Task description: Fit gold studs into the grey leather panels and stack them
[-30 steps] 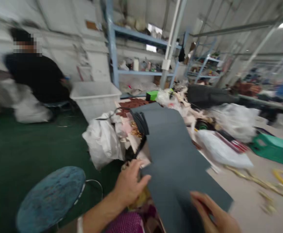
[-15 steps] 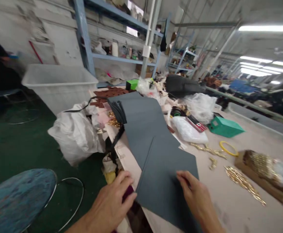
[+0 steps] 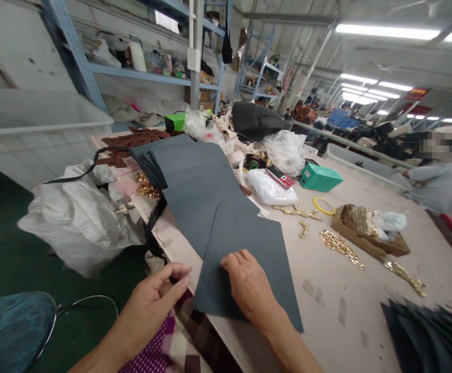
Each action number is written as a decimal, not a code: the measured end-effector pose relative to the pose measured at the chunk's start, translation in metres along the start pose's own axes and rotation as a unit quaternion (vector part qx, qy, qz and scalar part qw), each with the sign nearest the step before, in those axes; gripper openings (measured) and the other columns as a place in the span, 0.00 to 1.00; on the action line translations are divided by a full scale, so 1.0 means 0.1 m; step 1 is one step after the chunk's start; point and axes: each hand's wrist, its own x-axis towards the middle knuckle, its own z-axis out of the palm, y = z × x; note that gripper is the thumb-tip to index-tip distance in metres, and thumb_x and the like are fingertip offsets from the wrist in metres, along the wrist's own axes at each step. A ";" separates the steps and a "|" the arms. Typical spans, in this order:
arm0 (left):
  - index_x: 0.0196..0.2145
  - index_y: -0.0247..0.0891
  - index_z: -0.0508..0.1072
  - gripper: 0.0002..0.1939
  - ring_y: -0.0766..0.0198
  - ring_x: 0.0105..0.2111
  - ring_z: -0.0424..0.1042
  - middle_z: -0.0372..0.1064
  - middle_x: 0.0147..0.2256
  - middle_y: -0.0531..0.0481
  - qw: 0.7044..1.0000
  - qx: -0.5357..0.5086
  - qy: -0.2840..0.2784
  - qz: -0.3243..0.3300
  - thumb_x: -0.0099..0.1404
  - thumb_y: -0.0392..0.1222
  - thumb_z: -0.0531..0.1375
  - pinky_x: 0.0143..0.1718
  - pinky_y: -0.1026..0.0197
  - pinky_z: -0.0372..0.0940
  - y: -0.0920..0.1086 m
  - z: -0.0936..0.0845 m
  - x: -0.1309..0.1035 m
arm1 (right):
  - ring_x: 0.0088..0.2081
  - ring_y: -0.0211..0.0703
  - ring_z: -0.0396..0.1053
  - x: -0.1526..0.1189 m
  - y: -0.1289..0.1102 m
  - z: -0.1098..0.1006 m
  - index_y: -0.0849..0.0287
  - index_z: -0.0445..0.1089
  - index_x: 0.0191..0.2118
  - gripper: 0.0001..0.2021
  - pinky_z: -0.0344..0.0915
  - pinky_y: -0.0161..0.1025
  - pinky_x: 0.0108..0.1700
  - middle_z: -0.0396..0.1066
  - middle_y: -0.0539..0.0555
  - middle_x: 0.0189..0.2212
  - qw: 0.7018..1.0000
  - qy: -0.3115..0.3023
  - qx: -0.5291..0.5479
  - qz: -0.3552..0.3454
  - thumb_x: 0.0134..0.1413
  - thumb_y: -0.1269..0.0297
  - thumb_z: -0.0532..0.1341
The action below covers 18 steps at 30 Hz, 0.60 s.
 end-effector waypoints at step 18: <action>0.30 0.38 0.72 0.23 0.61 0.35 0.67 0.69 0.31 0.52 0.985 -0.110 -0.124 -0.043 0.66 0.61 0.54 0.37 0.64 0.62 -0.21 0.35 -0.17 | 0.36 0.41 0.70 -0.85 0.54 -0.33 0.55 0.73 0.37 0.10 0.63 0.37 0.40 0.74 0.51 0.33 0.949 0.016 0.204 0.241 0.60 0.63 0.55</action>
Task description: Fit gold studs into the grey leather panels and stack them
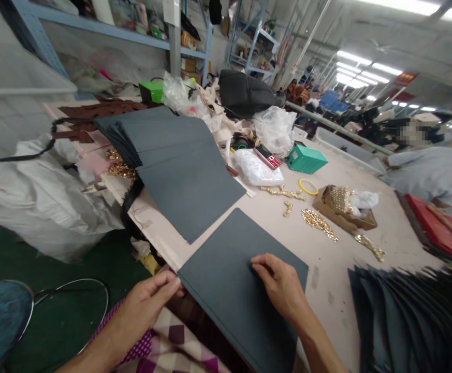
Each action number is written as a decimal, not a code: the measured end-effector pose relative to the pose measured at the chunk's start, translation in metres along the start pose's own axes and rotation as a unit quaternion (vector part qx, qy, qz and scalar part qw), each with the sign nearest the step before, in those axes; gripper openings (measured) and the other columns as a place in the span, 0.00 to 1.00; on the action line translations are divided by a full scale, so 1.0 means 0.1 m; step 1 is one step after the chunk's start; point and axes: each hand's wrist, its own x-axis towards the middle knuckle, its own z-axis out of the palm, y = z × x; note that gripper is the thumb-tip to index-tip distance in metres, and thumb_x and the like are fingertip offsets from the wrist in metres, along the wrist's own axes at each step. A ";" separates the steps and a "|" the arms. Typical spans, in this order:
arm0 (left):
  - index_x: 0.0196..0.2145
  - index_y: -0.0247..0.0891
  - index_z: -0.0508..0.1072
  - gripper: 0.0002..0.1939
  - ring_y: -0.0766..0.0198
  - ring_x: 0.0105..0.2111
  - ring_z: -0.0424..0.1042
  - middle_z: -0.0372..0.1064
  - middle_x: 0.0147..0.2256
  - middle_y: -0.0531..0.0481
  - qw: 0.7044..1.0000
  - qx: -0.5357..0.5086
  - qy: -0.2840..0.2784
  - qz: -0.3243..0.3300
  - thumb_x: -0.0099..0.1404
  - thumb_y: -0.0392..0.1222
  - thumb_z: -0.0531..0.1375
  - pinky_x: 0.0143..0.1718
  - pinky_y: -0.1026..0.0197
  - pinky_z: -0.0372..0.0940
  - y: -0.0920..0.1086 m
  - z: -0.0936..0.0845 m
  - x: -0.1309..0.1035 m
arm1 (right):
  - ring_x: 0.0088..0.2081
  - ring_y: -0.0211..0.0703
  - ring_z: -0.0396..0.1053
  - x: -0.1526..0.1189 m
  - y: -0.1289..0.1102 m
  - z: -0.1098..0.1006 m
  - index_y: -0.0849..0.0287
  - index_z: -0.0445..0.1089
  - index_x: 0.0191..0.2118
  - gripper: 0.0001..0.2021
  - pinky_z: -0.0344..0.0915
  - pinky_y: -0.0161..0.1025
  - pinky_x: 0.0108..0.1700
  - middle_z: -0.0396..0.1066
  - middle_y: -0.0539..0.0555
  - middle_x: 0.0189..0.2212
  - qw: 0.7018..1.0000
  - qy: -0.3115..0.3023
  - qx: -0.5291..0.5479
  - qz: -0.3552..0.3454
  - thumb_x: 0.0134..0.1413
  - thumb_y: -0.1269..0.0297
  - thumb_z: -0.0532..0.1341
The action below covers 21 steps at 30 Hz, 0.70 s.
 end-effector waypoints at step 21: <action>0.51 0.35 0.65 0.29 0.63 0.29 0.68 0.69 0.31 0.53 0.997 0.068 -0.037 -0.019 0.59 0.57 0.59 0.29 0.64 0.61 0.41 0.13 0.21 | 0.33 0.42 0.69 -0.04 -0.01 0.04 0.55 0.76 0.35 0.11 0.63 0.38 0.38 0.75 0.50 0.30 0.996 -0.003 0.063 0.064 0.56 0.57 0.58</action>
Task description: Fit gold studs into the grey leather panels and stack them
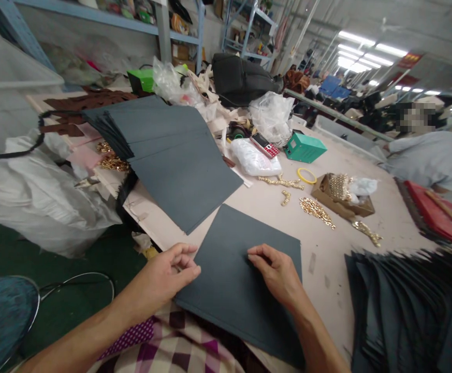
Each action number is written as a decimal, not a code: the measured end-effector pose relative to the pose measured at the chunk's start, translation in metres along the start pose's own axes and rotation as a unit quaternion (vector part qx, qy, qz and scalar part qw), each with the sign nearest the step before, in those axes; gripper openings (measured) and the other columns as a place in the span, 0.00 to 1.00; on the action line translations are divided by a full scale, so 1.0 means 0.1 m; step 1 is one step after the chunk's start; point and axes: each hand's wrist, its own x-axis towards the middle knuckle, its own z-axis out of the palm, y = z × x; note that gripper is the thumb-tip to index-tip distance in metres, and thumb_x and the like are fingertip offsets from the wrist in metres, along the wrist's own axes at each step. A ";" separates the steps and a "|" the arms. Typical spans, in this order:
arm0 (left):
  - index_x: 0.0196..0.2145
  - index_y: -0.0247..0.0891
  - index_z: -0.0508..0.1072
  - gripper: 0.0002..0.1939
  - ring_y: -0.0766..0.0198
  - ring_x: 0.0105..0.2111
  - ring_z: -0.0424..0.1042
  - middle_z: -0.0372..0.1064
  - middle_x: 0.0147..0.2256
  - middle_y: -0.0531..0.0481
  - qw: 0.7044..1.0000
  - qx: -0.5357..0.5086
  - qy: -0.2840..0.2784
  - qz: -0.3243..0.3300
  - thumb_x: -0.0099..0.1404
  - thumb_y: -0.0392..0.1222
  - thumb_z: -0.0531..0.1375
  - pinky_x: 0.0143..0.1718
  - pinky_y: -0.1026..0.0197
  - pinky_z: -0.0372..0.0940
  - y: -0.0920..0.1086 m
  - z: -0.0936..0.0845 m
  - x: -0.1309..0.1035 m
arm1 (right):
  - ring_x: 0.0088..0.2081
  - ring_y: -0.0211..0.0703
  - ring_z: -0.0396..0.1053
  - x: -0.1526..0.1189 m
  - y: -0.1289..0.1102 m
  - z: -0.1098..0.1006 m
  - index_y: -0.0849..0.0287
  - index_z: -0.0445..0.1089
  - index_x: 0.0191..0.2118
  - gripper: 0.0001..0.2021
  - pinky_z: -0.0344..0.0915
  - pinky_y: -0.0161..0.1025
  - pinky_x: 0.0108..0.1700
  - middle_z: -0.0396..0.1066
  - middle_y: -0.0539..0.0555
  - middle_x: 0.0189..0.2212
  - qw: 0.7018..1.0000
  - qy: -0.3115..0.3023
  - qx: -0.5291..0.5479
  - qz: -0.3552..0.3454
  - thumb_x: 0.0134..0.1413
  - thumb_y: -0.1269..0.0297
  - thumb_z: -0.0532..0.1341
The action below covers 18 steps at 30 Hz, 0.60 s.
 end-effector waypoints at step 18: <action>0.51 0.35 0.69 0.33 0.81 0.11 0.41 0.73 0.31 0.53 0.986 -0.114 -0.044 -0.113 0.51 0.56 0.66 0.13 0.71 0.36 0.27 0.03 0.05 | 0.33 0.40 0.70 -0.01 -0.08 0.09 0.54 0.76 0.35 0.09 0.61 0.36 0.37 0.76 0.48 0.31 0.999 -0.019 0.030 -0.013 0.57 0.61 0.58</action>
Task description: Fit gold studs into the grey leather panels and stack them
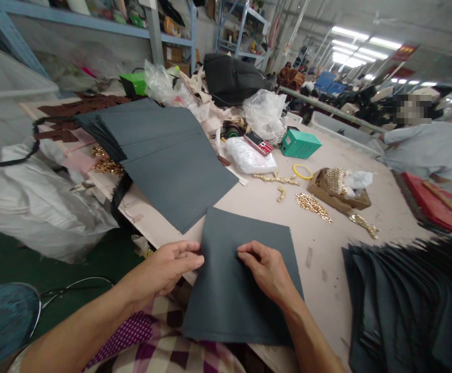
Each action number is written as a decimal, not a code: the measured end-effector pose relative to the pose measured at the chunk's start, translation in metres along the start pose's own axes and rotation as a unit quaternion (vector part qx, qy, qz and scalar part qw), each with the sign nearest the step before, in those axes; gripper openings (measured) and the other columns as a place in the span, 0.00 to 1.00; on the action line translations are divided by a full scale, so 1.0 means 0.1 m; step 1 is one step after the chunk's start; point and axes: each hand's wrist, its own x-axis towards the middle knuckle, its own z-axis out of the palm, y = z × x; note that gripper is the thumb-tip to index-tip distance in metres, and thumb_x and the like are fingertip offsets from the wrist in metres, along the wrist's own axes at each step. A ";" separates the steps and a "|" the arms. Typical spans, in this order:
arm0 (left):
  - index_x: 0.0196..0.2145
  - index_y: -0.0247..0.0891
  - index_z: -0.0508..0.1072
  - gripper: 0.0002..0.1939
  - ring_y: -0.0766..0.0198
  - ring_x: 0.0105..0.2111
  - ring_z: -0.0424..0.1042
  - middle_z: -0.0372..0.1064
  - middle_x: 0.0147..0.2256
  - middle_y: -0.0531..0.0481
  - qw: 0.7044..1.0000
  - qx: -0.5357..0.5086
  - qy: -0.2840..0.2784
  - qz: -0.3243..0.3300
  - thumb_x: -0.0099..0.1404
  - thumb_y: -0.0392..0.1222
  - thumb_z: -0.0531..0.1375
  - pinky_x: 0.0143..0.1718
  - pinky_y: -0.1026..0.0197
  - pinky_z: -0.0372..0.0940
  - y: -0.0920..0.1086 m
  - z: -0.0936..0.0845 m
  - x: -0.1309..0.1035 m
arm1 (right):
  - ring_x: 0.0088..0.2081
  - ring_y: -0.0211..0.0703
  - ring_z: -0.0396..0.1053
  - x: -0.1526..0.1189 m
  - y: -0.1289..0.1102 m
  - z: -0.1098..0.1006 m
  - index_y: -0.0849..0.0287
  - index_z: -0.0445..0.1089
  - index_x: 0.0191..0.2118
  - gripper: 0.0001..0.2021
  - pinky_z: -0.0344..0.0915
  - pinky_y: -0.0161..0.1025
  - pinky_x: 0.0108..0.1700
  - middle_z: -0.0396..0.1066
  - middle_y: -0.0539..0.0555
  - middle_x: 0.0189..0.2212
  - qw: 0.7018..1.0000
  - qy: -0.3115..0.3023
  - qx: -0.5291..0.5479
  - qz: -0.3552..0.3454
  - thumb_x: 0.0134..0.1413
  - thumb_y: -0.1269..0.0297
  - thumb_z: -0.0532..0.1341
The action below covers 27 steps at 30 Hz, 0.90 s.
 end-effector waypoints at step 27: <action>0.23 0.35 0.67 0.21 0.76 0.08 0.39 0.47 0.08 0.63 0.980 -0.140 -0.096 -0.106 0.51 0.57 0.67 0.09 0.73 0.39 0.00 0.24 0.27 | 0.26 0.33 0.61 0.04 0.15 -0.11 0.60 0.74 0.31 0.08 0.57 0.32 0.30 0.68 0.47 0.23 0.965 -0.111 0.235 0.031 0.51 0.60 0.65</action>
